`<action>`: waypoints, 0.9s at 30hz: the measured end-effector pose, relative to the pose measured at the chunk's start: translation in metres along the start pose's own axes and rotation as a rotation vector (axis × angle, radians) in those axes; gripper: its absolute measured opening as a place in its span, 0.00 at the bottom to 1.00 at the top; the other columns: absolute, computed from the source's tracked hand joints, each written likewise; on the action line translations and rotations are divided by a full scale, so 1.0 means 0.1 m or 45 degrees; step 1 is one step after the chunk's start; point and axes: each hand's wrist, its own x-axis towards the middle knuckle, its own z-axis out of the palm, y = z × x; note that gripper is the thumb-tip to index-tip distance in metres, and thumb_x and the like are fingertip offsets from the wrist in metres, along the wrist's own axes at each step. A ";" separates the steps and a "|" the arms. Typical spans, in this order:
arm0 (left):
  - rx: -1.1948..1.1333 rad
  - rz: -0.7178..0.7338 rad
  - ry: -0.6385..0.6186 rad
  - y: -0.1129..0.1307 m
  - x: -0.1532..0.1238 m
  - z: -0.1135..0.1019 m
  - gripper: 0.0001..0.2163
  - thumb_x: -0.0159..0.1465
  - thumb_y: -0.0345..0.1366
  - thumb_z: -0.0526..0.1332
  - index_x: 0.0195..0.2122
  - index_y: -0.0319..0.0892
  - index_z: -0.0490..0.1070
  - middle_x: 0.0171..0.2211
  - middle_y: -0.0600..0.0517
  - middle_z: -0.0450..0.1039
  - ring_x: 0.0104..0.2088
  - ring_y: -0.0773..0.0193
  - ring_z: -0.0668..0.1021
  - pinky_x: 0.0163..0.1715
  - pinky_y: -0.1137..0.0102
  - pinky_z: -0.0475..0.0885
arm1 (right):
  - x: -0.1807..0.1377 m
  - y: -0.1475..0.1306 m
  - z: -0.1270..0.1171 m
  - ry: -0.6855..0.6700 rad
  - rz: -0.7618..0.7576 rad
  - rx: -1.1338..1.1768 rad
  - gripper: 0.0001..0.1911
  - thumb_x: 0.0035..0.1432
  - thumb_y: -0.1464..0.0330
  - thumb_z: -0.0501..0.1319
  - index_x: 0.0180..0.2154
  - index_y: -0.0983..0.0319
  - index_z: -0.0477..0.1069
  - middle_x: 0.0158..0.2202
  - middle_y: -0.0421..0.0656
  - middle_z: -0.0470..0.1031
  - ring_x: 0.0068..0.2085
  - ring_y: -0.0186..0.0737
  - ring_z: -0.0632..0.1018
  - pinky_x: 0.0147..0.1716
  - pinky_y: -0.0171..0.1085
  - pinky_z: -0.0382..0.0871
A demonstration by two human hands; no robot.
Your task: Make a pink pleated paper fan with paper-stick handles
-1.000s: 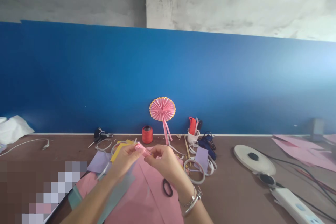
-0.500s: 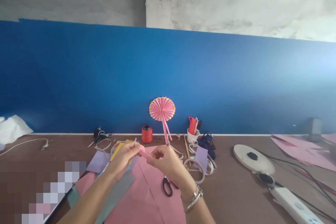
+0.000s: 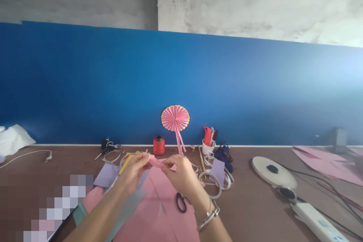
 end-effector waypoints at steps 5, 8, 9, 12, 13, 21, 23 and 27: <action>-0.285 -0.147 -0.005 -0.07 0.01 0.02 0.14 0.53 0.46 0.66 0.34 0.41 0.75 0.32 0.49 0.76 0.33 0.64 0.75 0.34 0.70 0.67 | 0.02 0.01 0.08 0.162 -0.076 -0.190 0.06 0.51 0.71 0.58 0.29 0.61 0.73 0.29 0.41 0.76 0.34 0.39 0.74 0.36 0.36 0.64; -0.378 -0.182 -0.057 -0.11 -0.02 0.08 0.17 0.54 0.48 0.65 0.38 0.41 0.74 0.37 0.46 0.77 0.37 0.61 0.77 0.40 0.67 0.68 | 0.03 0.04 0.14 0.298 -0.148 -0.365 0.07 0.51 0.72 0.58 0.34 0.60 0.73 0.33 0.43 0.75 0.38 0.43 0.74 0.40 0.39 0.62; -0.368 -0.152 -0.056 -0.11 -0.02 0.10 0.16 0.54 0.47 0.65 0.37 0.40 0.75 0.36 0.46 0.77 0.37 0.61 0.77 0.40 0.67 0.68 | 0.03 0.04 0.16 0.307 -0.166 -0.400 0.09 0.51 0.72 0.58 0.35 0.59 0.72 0.35 0.44 0.75 0.40 0.44 0.73 0.41 0.41 0.62; -0.310 -0.046 0.009 -0.09 -0.03 0.11 0.12 0.54 0.42 0.67 0.33 0.39 0.75 0.33 0.48 0.78 0.33 0.62 0.77 0.38 0.69 0.69 | 0.02 0.03 0.21 0.252 -0.158 -0.321 0.18 0.49 0.71 0.61 0.45 0.58 0.69 0.42 0.46 0.74 0.44 0.47 0.72 0.45 0.44 0.62; -0.300 -0.028 0.028 -0.07 -0.02 0.10 0.12 0.54 0.42 0.66 0.33 0.38 0.75 0.32 0.47 0.78 0.33 0.62 0.78 0.38 0.69 0.69 | 0.01 0.03 0.21 0.215 -0.125 -0.234 0.25 0.48 0.70 0.62 0.50 0.58 0.66 0.43 0.46 0.73 0.45 0.47 0.72 0.46 0.45 0.62; -0.304 -0.202 0.008 0.05 0.02 -0.01 0.13 0.57 0.40 0.64 0.38 0.36 0.76 0.31 0.48 0.79 0.33 0.58 0.79 0.36 0.68 0.71 | 0.02 0.13 0.06 -0.099 0.080 0.355 0.27 0.59 0.64 0.55 0.59 0.61 0.57 0.41 0.44 0.74 0.40 0.38 0.75 0.44 0.41 0.68; -0.306 -0.218 0.035 0.04 0.01 0.00 0.13 0.56 0.40 0.65 0.38 0.37 0.76 0.31 0.49 0.78 0.33 0.59 0.79 0.35 0.68 0.71 | 0.01 0.09 0.05 -0.094 0.022 0.318 0.28 0.59 0.65 0.55 0.61 0.57 0.54 0.43 0.44 0.73 0.41 0.37 0.75 0.43 0.40 0.68; -0.365 -0.201 0.069 0.03 0.00 0.03 0.10 0.58 0.37 0.64 0.38 0.37 0.75 0.32 0.48 0.78 0.33 0.61 0.79 0.36 0.70 0.70 | -0.05 -0.06 0.05 -0.174 -0.140 0.066 0.23 0.58 0.68 0.56 0.56 0.53 0.64 0.47 0.44 0.70 0.46 0.40 0.73 0.46 0.39 0.67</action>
